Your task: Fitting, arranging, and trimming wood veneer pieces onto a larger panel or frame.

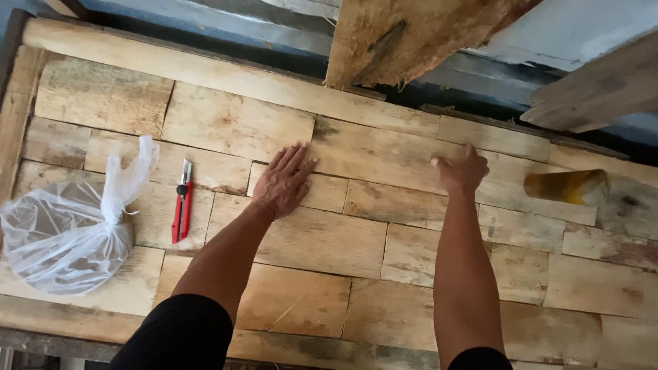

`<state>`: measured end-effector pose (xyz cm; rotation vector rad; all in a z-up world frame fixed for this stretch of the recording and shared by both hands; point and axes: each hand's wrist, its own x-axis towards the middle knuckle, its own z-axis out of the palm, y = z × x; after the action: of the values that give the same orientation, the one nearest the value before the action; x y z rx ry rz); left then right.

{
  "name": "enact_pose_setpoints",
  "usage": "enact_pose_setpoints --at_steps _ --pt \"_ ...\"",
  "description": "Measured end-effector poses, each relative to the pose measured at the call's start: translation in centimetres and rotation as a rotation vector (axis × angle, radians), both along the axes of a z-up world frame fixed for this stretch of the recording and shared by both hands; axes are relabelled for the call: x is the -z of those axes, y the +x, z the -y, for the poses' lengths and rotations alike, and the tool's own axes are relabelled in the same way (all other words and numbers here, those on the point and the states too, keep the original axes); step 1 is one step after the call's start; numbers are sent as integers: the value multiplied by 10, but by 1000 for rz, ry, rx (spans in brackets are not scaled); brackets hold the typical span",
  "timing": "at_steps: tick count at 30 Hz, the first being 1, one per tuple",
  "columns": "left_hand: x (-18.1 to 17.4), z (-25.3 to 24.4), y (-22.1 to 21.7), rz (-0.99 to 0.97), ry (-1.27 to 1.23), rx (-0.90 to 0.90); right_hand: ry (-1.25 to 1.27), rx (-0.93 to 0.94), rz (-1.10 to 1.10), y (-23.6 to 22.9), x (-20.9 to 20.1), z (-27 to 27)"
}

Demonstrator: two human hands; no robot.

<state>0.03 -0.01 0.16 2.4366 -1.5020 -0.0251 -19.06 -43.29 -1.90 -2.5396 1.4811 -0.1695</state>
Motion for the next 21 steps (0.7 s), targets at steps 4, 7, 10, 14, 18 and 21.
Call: enact_pose_setpoints --at_steps 4,7,10,14,18,21 --pt "6 -1 0 -20 -81 13 110 78 86 1 -19 -16" --pt "5 -1 1 5 -106 30 91 91 60 0 -17 -14" --pt "4 -1 0 16 -68 32 20 3 36 -2 -7 -12" --pt "2 0 0 -32 -114 30 -17 -66 19 -4 15 -10" --pt "2 0 0 7 -66 28 71 -132 -185 22 -34 -76" --pt "2 -1 0 -13 -73 27 -115 -153 -107 27 8 -82"
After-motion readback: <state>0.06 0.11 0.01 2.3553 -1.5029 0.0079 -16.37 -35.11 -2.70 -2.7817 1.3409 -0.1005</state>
